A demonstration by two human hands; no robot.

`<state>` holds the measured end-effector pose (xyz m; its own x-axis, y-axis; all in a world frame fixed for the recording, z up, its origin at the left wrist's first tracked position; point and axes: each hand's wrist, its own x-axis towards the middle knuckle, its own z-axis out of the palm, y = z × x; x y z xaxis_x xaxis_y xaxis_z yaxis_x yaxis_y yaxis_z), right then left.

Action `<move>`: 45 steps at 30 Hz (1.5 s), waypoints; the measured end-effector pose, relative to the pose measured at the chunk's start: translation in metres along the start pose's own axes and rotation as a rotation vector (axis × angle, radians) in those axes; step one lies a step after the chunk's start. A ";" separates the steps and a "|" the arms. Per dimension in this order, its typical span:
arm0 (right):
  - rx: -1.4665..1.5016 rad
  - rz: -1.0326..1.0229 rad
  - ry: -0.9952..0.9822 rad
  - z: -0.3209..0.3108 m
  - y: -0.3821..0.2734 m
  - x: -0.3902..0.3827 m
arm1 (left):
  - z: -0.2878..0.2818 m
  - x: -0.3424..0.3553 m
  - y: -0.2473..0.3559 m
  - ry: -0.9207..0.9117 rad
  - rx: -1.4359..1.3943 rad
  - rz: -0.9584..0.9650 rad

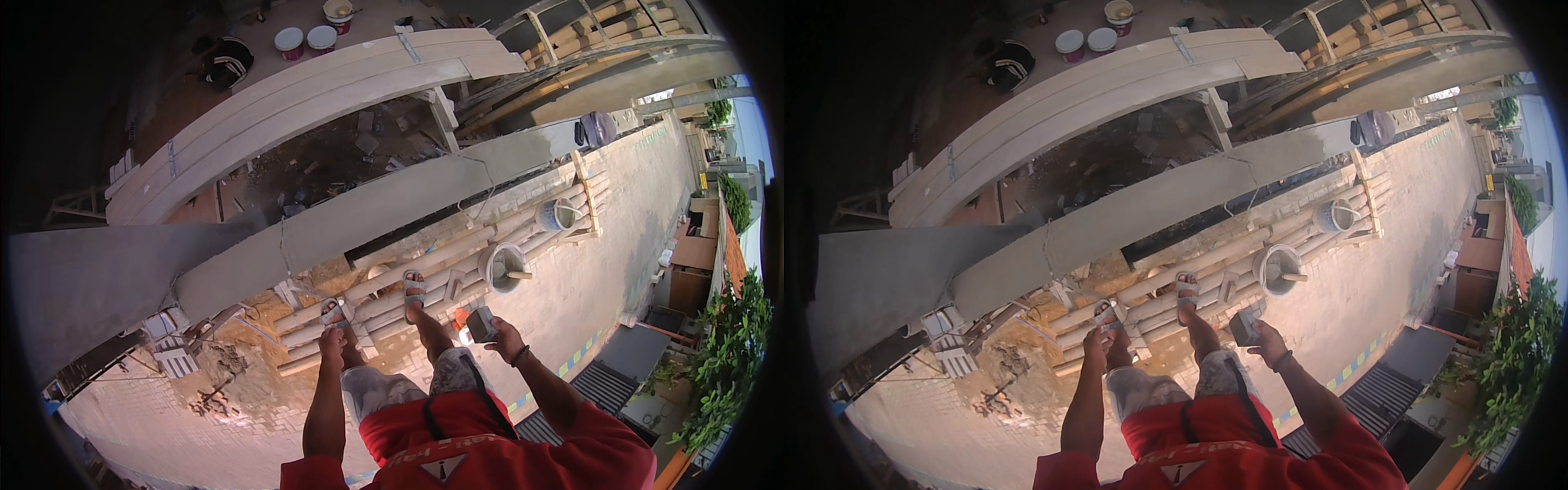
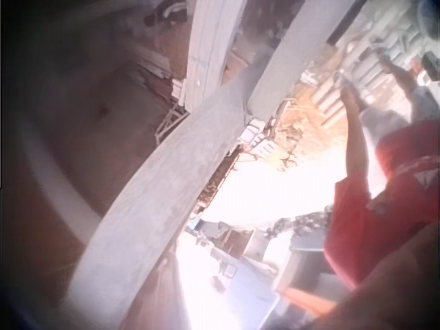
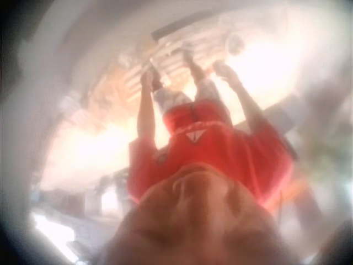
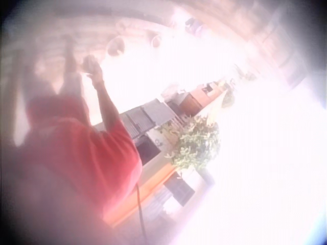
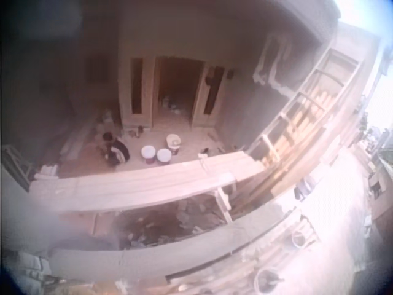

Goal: The person smooths a freshly poured concrete beam using a hand trowel. They repeatedly scrape and level the surface, occasionally wiping the trowel and checking the beam's edges while standing on bamboo scaffolding.

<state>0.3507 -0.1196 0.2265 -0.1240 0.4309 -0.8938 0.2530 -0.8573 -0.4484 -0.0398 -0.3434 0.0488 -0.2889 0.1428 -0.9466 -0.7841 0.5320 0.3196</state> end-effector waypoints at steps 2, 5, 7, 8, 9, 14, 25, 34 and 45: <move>0.073 0.046 0.038 -0.014 0.010 0.010 | 0.019 -0.011 -0.006 0.008 0.064 0.068; 0.031 -0.038 0.051 -0.037 0.027 0.023 | 0.032 -0.008 -0.009 -0.089 0.076 0.238; 0.121 -0.047 0.002 -0.048 0.028 0.025 | 0.044 -0.003 -0.005 -0.127 0.072 0.291; 0.251 0.004 -0.057 -0.041 0.009 0.021 | 0.052 -0.012 0.009 -0.145 0.115 0.302; 0.380 0.058 -0.112 -0.035 -0.009 0.019 | 0.060 -0.011 0.022 -0.152 0.172 0.330; 0.612 -0.053 -0.362 -0.014 -0.063 0.015 | 0.095 -0.019 0.057 -0.092 0.264 0.461; 0.706 -0.099 -0.415 -0.028 -0.086 0.025 | 0.136 -0.034 0.065 -0.187 0.459 0.419; 0.549 0.120 -0.059 -0.096 0.021 0.037 | 0.122 -0.034 0.039 -0.265 0.520 0.334; 0.398 0.293 0.202 -0.131 0.071 0.048 | 0.112 -0.056 0.042 -0.087 0.760 0.361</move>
<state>0.4884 -0.1234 0.1521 0.0943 0.1689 -0.9811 -0.1391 -0.9736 -0.1810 0.0050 -0.2351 0.1102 -0.3830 0.4587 -0.8018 -0.0601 0.8538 0.5171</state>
